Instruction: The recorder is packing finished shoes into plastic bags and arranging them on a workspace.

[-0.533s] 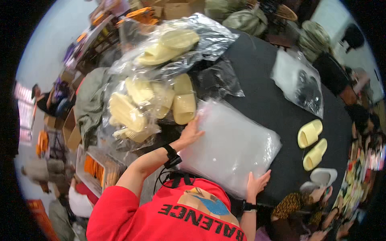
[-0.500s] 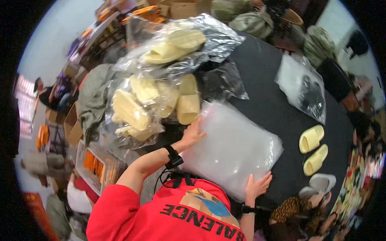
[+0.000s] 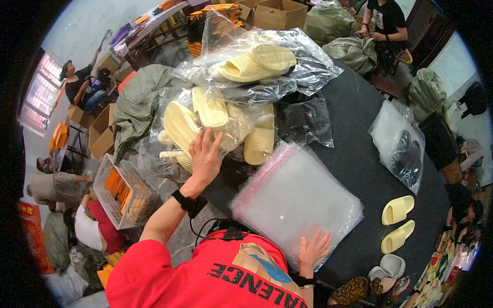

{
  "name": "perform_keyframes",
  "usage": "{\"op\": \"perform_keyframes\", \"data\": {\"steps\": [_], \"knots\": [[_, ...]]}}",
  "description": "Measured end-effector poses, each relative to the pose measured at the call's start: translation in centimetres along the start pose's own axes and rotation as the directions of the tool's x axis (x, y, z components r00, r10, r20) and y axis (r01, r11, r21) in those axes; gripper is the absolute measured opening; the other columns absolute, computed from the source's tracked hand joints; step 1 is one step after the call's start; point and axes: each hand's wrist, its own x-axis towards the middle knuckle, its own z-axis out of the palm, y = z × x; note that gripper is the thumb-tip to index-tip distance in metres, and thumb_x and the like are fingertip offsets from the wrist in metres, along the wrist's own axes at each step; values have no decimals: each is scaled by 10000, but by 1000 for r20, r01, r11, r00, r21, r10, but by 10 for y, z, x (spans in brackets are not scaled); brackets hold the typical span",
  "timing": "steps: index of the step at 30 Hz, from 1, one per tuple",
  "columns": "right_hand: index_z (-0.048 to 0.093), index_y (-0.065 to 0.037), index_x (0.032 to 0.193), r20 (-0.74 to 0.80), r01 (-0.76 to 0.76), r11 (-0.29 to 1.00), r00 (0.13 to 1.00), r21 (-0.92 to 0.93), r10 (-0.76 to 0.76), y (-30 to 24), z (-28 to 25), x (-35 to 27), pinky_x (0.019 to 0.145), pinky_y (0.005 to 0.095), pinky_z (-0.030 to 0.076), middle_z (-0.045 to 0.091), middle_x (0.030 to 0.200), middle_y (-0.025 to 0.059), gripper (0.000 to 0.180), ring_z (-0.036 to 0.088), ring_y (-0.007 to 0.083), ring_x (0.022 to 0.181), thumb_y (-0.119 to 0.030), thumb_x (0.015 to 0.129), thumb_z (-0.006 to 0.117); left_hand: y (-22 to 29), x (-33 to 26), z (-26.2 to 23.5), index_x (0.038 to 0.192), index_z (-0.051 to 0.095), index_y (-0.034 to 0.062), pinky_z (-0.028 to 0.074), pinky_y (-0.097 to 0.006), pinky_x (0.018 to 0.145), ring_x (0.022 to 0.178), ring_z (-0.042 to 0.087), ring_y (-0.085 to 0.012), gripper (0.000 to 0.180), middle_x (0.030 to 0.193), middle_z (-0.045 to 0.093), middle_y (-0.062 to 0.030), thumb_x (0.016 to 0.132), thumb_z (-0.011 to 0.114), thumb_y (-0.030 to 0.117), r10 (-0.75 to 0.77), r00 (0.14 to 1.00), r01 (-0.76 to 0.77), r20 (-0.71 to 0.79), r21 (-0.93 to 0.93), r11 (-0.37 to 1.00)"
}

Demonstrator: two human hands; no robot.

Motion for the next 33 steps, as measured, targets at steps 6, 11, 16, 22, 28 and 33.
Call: {"op": "perform_keyframes", "data": {"steps": [6, 11, 16, 22, 28, 33], "knots": [[344, -139, 1318, 52, -52, 997, 997, 52, 50, 12, -1, -4, 1001, 577, 92, 179, 1404, 173, 608, 125, 357, 1300, -316, 779, 561, -19, 29, -20, 941, 593, 56, 427, -321, 714, 876, 555, -270, 264, 970, 577, -103, 689, 541, -1, -132, 972, 29, -192, -462, 886], [379, -102, 1288, 98, -103, 993, 990, 62, 96, -3, -17, 0, 1013, 524, 148, 256, 1372, 176, 529, 195, 355, 1277, -260, 810, 543, 30, 87, -125, 1019, 552, 25, 457, -299, 681, 816, 570, -148, 279, 914, 582, -55, 780, 411, -1, -515, 857, 197, -16, -914, 355], [383, -36, 1273, 244, -31, 619, 934, 785, -262, -38, -51, 34, 983, 367, 293, 395, 1291, 147, 478, 361, 271, 1198, -181, 838, 519, 87, 78, -154, 1114, 496, 41, 469, -264, 671, 808, 565, -130, 271, 932, 574, -45, 879, 393, 126, -3, 856, 399, 517, -664, -632], [336, -91, 1317, 233, -242, -96, 968, 965, -96, -23, -4, 43, 922, 340, 368, 483, 1203, 60, 517, 461, 216, 1096, -232, 852, 513, 119, 72, -104, 1186, 474, 93, 471, -286, 672, 810, 552, -176, 313, 941, 568, -59, 903, 389, 198, 309, 742, 538, 595, -253, -804], [510, -121, 1019, 422, -409, -242, 907, 880, -1, 5, -54, 50, 426, 203, 252, 545, 734, -29, 261, 328, 35, 463, -315, 850, 555, 69, 21, 11, 1053, 511, 56, 432, -288, 726, 830, 528, -144, 218, 920, 555, -37, 851, 474, 130, -210, 612, 696, 763, -645, -316], [502, -47, 1093, 516, -555, 309, 832, 772, 204, 22, -34, 37, 539, 249, 384, 581, 788, 37, 359, 481, 95, 589, -301, 843, 552, 43, -4, 23, 1071, 521, 66, 389, -230, 692, 822, 507, -93, 252, 913, 546, -3, 823, 486, 99, -184, 728, 681, 660, -727, 84]]}}
